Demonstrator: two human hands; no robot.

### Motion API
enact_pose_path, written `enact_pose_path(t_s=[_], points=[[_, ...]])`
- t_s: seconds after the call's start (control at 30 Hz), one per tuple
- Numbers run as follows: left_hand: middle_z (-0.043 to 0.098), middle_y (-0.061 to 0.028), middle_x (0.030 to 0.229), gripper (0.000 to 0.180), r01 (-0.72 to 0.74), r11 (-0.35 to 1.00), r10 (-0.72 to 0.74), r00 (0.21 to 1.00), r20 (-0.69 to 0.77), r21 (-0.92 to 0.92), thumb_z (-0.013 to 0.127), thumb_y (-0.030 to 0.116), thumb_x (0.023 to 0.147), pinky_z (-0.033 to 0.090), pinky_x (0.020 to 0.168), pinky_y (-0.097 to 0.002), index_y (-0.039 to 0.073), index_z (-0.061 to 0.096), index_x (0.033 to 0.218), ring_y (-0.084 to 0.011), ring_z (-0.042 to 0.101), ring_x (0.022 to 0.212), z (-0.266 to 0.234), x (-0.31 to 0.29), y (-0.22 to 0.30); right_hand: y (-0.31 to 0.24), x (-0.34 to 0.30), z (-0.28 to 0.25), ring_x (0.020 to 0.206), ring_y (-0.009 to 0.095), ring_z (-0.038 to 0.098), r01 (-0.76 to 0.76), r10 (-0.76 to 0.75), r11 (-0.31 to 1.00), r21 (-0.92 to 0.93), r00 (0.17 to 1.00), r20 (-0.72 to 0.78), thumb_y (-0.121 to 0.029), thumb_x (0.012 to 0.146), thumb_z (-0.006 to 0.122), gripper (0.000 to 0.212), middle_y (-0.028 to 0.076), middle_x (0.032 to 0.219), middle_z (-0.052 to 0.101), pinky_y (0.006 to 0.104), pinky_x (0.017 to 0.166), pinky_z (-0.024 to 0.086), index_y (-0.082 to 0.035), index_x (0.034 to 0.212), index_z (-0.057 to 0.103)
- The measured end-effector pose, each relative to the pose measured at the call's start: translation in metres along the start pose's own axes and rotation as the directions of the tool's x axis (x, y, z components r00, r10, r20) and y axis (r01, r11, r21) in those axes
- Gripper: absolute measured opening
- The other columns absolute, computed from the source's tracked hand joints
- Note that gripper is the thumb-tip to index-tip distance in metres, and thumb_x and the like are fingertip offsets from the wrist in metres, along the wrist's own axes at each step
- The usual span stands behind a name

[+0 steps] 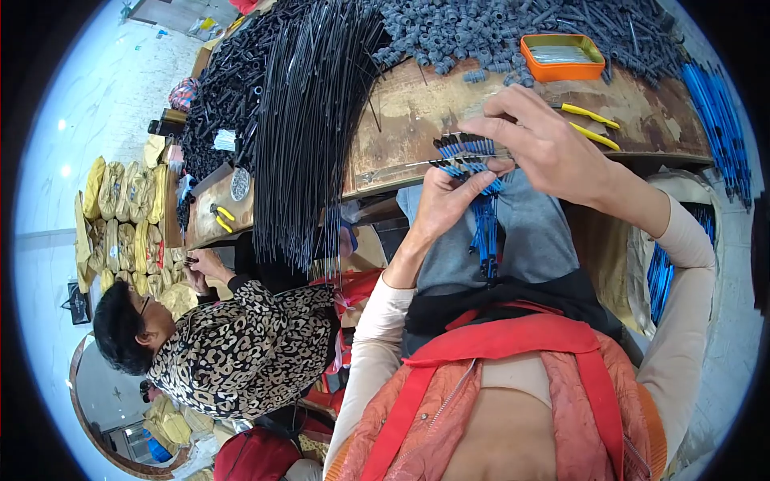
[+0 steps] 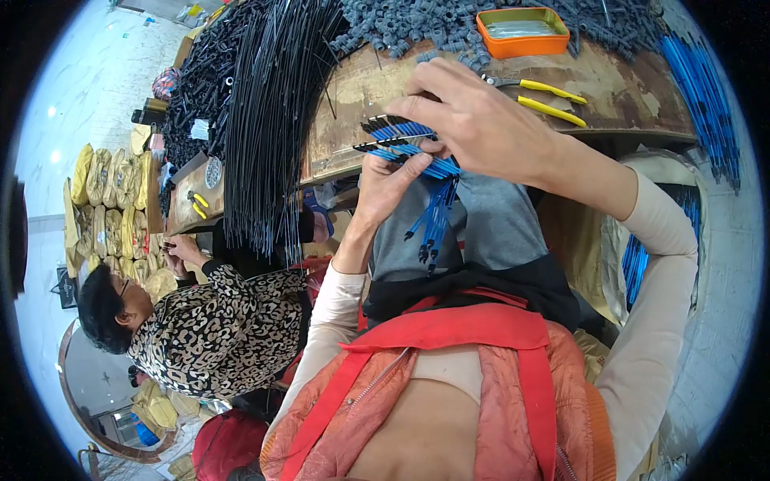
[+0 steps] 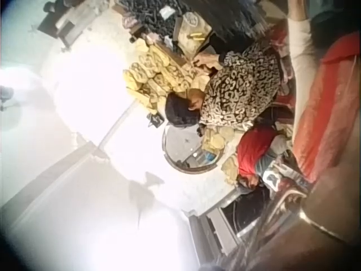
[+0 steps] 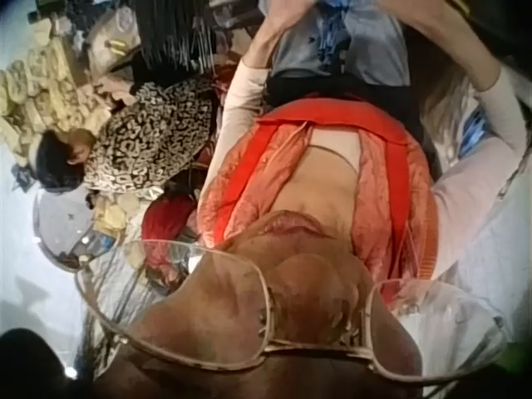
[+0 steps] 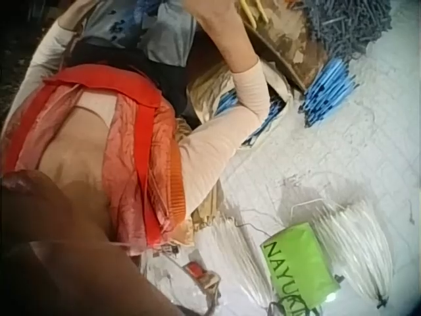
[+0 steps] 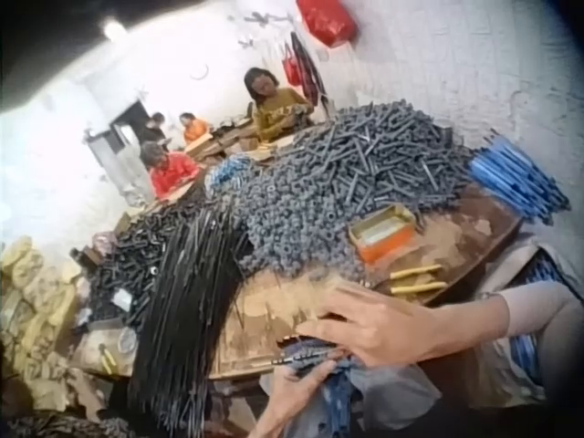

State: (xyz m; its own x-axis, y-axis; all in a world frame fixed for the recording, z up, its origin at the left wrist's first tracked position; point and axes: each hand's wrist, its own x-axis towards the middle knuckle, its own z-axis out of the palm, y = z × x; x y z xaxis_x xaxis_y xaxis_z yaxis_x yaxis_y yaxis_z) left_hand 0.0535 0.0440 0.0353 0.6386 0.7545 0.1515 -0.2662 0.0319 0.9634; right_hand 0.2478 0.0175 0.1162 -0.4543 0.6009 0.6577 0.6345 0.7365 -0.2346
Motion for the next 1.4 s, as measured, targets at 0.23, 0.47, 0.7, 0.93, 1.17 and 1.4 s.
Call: enact_pose_path(t_s=[0.23,0.47,0.7,0.93,1.17,1.4], points=[[0.07,-0.0128,0.107,0.019,0.005,0.996,-0.004,1.0,0.008,-0.089,0.06,0.004,0.093,0.05,0.093,-0.0319,-0.003,0.066,0.11,-0.0193,0.065,0.103,-0.002,0.001,-0.005,0.013,-0.011,-0.02,0.091,0.029,0.057,-0.064,0.063,0.998,0.03,0.998,0.025,0.002,0.077,0.066,0.037,0.012,0.099,0.056,0.0366,0.08,0.047,-0.002,0.114,0.063],[0.071,-0.0113,0.106,0.02,0.014,0.996,-0.014,1.0,0.003,-0.093,0.06,0.005,0.093,0.051,0.091,-0.0309,-0.002,0.067,0.11,-0.0172,0.066,0.101,0.006,0.0,-0.002,0.009,-0.011,-0.046,0.087,0.027,0.057,-0.041,0.048,0.994,-0.104,0.997,0.066,0.004,0.077,0.065,0.029,0.01,0.093,0.057,0.0349,0.075,0.047,-0.001,0.105,0.066],[0.071,-0.0098,0.107,0.02,-0.003,0.998,0.004,1.0,0.014,-0.06,0.06,0.005,0.094,0.051,0.091,-0.0302,-0.001,0.067,0.112,-0.0157,0.065,0.101,0.008,-0.002,0.0,0.004,-0.011,-0.048,0.086,0.027,0.057,0.057,-0.044,0.98,-0.191,0.996,0.072,0.003,0.076,0.062,0.027,0.01,0.093,0.057,0.0359,0.074,0.047,-0.001,0.103,0.065],[0.071,-0.0082,0.107,0.021,-0.014,1.0,0.014,0.999,0.035,-0.012,0.061,0.005,0.093,0.05,0.091,-0.0293,-0.001,0.068,0.112,-0.014,0.064,0.101,0.006,-0.002,0.001,0.003,-0.007,-0.047,0.083,0.028,0.057,0.133,-0.115,0.955,-0.265,0.99,0.082,0.003,0.073,0.063,0.029,0.012,0.093,0.058,0.0372,0.071,0.048,0.002,0.101,0.064],[0.071,-0.0076,0.107,0.022,0.0,1.0,0.001,0.999,0.039,-0.032,0.062,0.004,0.092,0.049,0.091,-0.0286,0.0,0.068,0.113,-0.0132,0.064,0.101,0.005,-0.002,0.001,0.007,-0.007,-0.04,0.084,0.028,0.058,0.126,-0.111,0.97,-0.208,0.99,0.082,0.001,0.075,0.066,0.026,0.011,0.093,0.058,0.0367,0.073,0.049,0.001,0.101,0.064],[0.071,-0.007,0.104,0.019,0.011,1.0,-0.011,1.0,0.003,-0.028,0.062,0.006,0.093,0.05,0.089,-0.029,0.0,0.068,0.11,-0.0133,0.065,0.098,0.009,-0.002,0.003,0.025,0.006,-0.027,0.085,0.023,0.06,0.126,-0.123,0.991,-0.05,0.99,0.063,0.0,0.085,0.061,0.021,0.009,0.089,0.06,0.0339,0.074,0.049,0.001,0.106,0.063]])
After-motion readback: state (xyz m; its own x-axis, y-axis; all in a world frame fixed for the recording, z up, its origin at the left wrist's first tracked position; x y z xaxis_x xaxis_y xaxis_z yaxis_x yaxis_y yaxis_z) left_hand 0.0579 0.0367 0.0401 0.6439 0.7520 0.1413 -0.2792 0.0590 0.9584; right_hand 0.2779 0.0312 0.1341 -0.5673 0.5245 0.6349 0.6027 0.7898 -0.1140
